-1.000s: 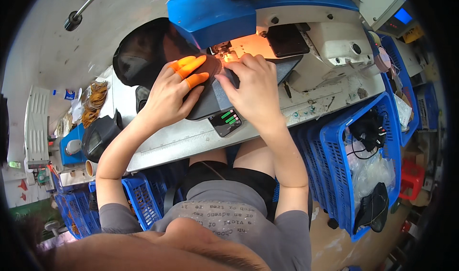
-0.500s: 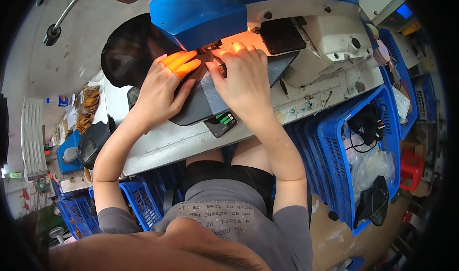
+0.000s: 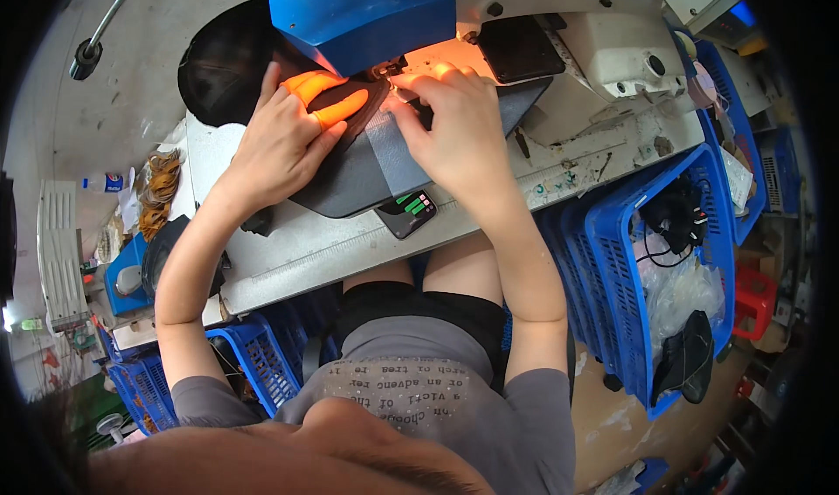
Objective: The person sews black fabric parts using a sewing machine, guiding each piece under the needle and stitching along the edges. They handle multiple parts one at a time, stack the finished pieces, and bundle them with a rubber band before placing them in a blue crate.
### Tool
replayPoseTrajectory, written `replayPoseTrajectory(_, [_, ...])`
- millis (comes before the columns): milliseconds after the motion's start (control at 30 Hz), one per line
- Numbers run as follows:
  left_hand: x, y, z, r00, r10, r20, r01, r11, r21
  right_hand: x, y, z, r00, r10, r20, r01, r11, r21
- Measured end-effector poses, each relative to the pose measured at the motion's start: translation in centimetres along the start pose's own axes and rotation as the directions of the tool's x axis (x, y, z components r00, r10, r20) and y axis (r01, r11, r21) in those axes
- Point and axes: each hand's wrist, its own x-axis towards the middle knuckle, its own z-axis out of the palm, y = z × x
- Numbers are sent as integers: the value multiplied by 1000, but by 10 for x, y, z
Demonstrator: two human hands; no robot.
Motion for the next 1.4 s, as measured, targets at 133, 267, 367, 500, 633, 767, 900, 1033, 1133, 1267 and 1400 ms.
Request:
replayPoseTrajectory(133, [-1, -12, -2, 1000, 7, -5, -8, 996, -85, -8, 5, -17, 999, -7, -39, 9, 999, 45])
replayPoseTrajectory(267, [2, -6, -5, 1000, 22, -1, -22, 993, 119, -16, 20, -17, 993, -25, -111, 38, 993, 115])
replayPoseTrajectory(367, [2, -5, -8, 999, 10, 43, -17, 985, 171, -17, 23, -16, 989, -66, -134, 82, 990, 115])
replayPoseTrajectory(500, [5, -2, -7, 999, -1, 39, -6, 986, 170, -17, 24, -15, 986, -90, -142, 105, 990, 100])
replayPoseTrajectory(633, [7, 5, -7, 997, -59, 57, 48, 983, 176, -18, 25, -15, 982, -105, -155, 122, 987, 104])
replayPoseTrajectory(767, [10, 16, -4, 991, -128, 29, 123, 982, 141, -18, 27, -13, 981, -116, -154, 133, 985, 107])
replayPoseTrajectory(900, [19, 36, -6, 976, -209, 54, 201, 971, 131, -19, 29, -12, 974, -140, -176, 157, 984, 89])
replayPoseTrajectory(1033, [13, 35, 1, 984, -178, -3, 177, 980, 86, -18, 29, -11, 972, -141, -186, 158, 984, 84])
replayPoseTrajectory(1133, [8, 35, -3, 985, -170, 25, 170, 985, 3, -18, 30, -11, 972, -137, -192, 157, 983, 94])
replayPoseTrajectory(1267, [7, 31, -5, 998, -67, 8, 67, 997, -30, -19, 30, -9, 970, -141, -196, 160, 983, 89])
replayPoseTrajectory(1400, [23, 26, -12, 985, -44, 169, 41, 999, 20, -19, 30, -9, 969, -141, -202, 158, 985, 70])
